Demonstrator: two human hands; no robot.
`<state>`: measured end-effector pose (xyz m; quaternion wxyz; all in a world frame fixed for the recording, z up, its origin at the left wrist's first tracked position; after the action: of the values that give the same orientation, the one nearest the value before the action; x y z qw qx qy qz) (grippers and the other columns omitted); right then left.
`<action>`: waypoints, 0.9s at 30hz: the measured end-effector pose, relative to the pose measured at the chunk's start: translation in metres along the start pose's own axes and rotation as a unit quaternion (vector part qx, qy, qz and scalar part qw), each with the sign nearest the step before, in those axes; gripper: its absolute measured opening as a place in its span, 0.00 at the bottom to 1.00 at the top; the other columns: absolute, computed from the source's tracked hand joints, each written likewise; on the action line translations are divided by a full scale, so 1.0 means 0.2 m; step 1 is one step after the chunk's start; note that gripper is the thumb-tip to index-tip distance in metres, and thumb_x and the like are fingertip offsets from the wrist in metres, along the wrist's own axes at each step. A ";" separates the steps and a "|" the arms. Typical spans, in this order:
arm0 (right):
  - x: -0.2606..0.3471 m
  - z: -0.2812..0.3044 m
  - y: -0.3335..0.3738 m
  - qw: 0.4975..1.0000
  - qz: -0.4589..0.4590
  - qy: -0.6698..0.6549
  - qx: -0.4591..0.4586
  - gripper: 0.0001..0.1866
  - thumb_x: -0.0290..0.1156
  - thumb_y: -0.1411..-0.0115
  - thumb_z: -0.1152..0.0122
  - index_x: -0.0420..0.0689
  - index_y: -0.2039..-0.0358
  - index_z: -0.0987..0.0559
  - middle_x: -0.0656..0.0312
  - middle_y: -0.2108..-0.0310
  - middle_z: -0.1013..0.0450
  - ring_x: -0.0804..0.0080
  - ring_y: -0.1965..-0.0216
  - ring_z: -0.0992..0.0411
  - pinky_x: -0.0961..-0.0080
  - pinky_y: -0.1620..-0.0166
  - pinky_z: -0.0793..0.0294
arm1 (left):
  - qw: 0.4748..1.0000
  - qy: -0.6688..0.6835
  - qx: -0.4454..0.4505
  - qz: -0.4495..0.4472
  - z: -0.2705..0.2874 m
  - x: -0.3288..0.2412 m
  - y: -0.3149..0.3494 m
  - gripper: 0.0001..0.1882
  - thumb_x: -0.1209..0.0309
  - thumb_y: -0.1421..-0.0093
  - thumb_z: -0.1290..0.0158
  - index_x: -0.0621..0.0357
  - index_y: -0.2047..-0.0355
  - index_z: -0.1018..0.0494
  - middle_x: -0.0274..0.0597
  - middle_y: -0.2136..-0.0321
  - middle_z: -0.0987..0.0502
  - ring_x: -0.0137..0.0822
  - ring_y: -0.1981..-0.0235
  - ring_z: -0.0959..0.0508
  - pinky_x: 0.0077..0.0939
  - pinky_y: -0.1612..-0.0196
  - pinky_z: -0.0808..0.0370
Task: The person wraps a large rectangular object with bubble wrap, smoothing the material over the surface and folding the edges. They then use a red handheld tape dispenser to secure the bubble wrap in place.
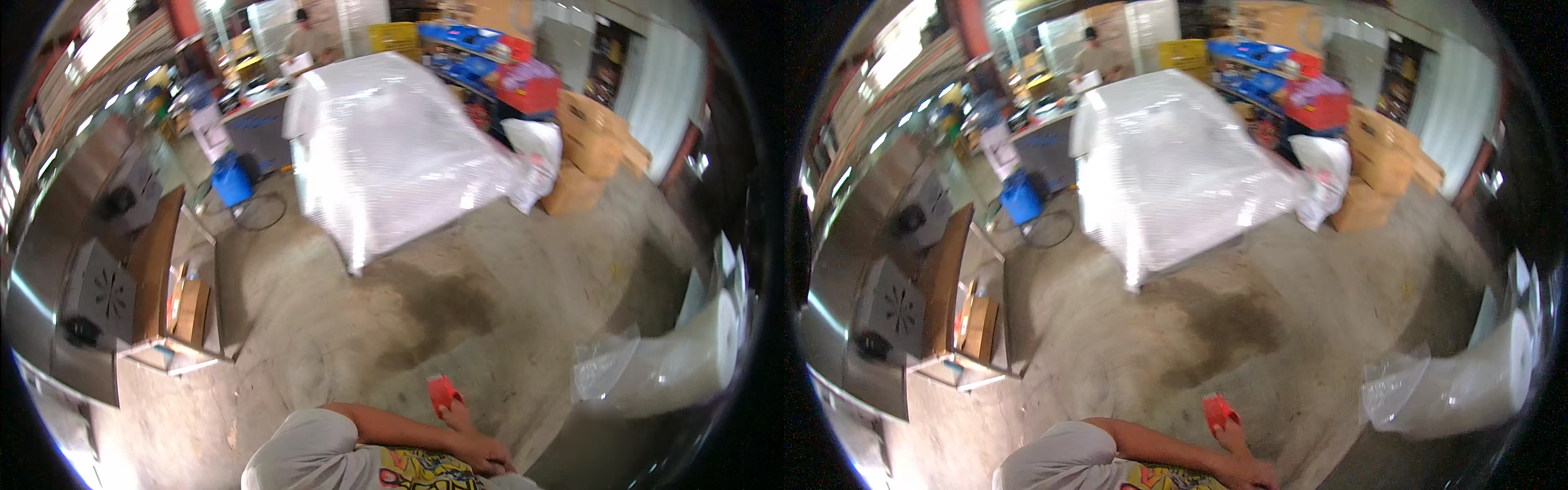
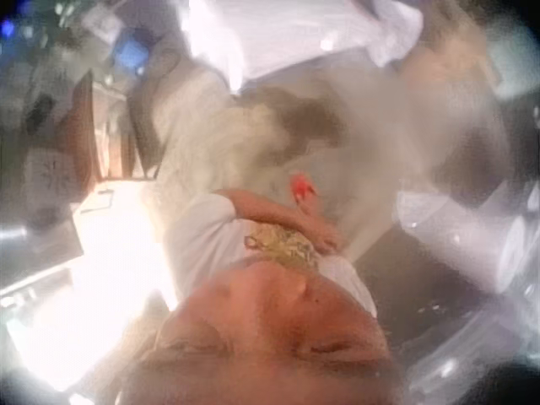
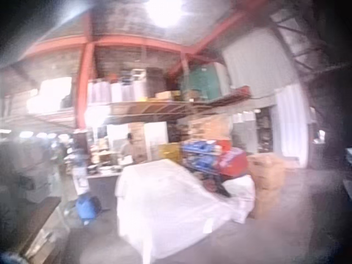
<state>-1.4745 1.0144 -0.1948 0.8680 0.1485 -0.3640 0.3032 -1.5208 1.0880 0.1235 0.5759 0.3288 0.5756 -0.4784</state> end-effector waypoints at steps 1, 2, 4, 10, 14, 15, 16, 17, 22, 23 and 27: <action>0.20 -0.16 -0.19 0.992 0.012 -0.109 0.057 0.20 0.43 0.43 0.42 0.45 0.54 0.25 0.52 0.64 0.23 0.56 0.62 0.25 0.62 0.60 0.27 | 0.996 -0.061 -0.054 -0.021 0.10 -0.10 0.22 0.16 0.65 0.36 0.56 0.65 0.58 0.28 0.52 0.63 0.26 0.44 0.58 0.26 0.33 0.52 0.31; 0.36 -0.34 -0.37 0.981 -0.047 -0.147 0.116 0.19 0.43 0.43 0.41 0.45 0.55 0.24 0.55 0.65 0.23 0.59 0.62 0.25 0.63 0.61 0.26 | 0.985 -0.125 -0.110 -0.039 0.18 -0.19 0.43 0.16 0.65 0.36 0.57 0.65 0.58 0.28 0.53 0.62 0.26 0.44 0.57 0.27 0.33 0.52 0.32; 0.69 -0.63 -0.65 0.939 -0.156 -0.231 0.201 0.18 0.42 0.42 0.41 0.46 0.55 0.24 0.59 0.65 0.23 0.63 0.63 0.25 0.65 0.62 0.25 | 0.972 -0.163 -0.168 -0.027 0.33 -0.32 0.84 0.17 0.64 0.34 0.58 0.65 0.56 0.29 0.52 0.62 0.27 0.45 0.55 0.28 0.33 0.51 0.33; 1.66 -1.17 -1.27 0.817 -0.279 -0.370 0.344 0.15 0.38 0.39 0.42 0.50 0.53 0.26 0.64 0.61 0.25 0.70 0.61 0.26 0.69 0.64 0.23 | 0.919 -0.108 -0.378 -0.030 0.67 -0.64 1.85 0.20 0.61 0.30 0.64 0.67 0.52 0.33 0.52 0.62 0.30 0.46 0.55 0.30 0.35 0.48 0.35; 2.00 -1.56 -1.65 0.740 -0.322 -0.429 0.406 0.17 0.38 0.40 0.40 0.48 0.52 0.27 0.62 0.59 0.26 0.63 0.60 0.26 0.65 0.62 0.22 | 0.908 -0.100 -0.404 0.051 0.94 -0.62 2.41 0.20 0.61 0.31 0.63 0.67 0.52 0.33 0.53 0.61 0.29 0.45 0.57 0.29 0.36 0.51 0.33; 2.07 -1.66 -1.74 0.710 -0.320 -0.466 0.420 0.18 0.38 0.40 0.40 0.48 0.51 0.27 0.62 0.58 0.26 0.62 0.59 0.26 0.64 0.62 0.22 | 0.908 -0.104 -0.395 0.097 1.02 -0.58 2.53 0.19 0.61 0.31 0.62 0.65 0.55 0.33 0.51 0.63 0.29 0.44 0.62 0.28 0.36 0.56 0.32; 2.18 -1.76 -1.82 0.649 -0.303 -0.514 0.472 0.19 0.37 0.42 0.39 0.47 0.51 0.27 0.59 0.56 0.26 0.57 0.58 0.26 0.60 0.60 0.22 | 0.905 -0.110 -0.384 0.145 1.10 -0.53 2.66 0.17 0.60 0.32 0.61 0.63 0.58 0.33 0.50 0.65 0.28 0.43 0.66 0.27 0.37 0.61 0.31; 2.21 -1.87 -1.94 0.658 -0.327 -0.486 0.474 0.19 0.37 0.42 0.39 0.48 0.51 0.27 0.59 0.56 0.26 0.58 0.57 0.26 0.60 0.60 0.22 | 0.902 -0.116 -0.377 0.173 1.20 -0.49 2.80 0.16 0.60 0.32 0.60 0.61 0.60 0.33 0.48 0.68 0.28 0.42 0.71 0.26 0.38 0.66 0.30; 2.73 -2.33 -2.57 0.619 -0.290 -0.471 0.558 0.17 0.36 0.42 0.40 0.47 0.53 0.26 0.61 0.62 0.24 0.66 0.64 0.25 0.67 0.65 0.23 | 0.855 -0.173 -0.474 0.119 1.77 -0.63 3.51 0.13 0.61 0.34 0.60 0.60 0.61 0.35 0.49 0.69 0.27 0.45 0.75 0.26 0.42 0.69 0.31; 2.78 -2.36 -2.72 0.641 -0.312 -0.422 0.560 0.16 0.35 0.42 0.40 0.47 0.54 0.26 0.62 0.64 0.24 0.68 0.66 0.25 0.70 0.68 0.23 | 0.847 -0.142 -0.505 0.081 1.91 -0.69 3.62 0.13 0.62 0.34 0.60 0.60 0.61 0.36 0.50 0.68 0.27 0.47 0.74 0.26 0.43 0.69 0.31; 3.22 -2.41 -3.31 0.696 -0.251 -0.380 0.554 0.18 0.40 0.43 0.41 0.50 0.52 0.25 0.63 0.60 0.24 0.69 0.64 0.25 0.66 0.65 0.21 | 0.853 -0.148 -0.491 0.101 2.35 -0.94 4.02 0.16 0.64 0.35 0.60 0.65 0.56 0.36 0.56 0.61 0.31 0.50 0.60 0.27 0.40 0.56 0.32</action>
<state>-0.4386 1.0037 -0.0862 0.4599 0.7915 -0.3781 0.1382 -0.5866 0.9469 0.2264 0.7861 -0.0151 0.6069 -0.1159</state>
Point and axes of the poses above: each hand's wrist, its own y-axis away from the middle knuckle, its own z-axis out of the back of the hand, x = y × z, the point moved 8 cm from there along -y, towards the middle knuckle
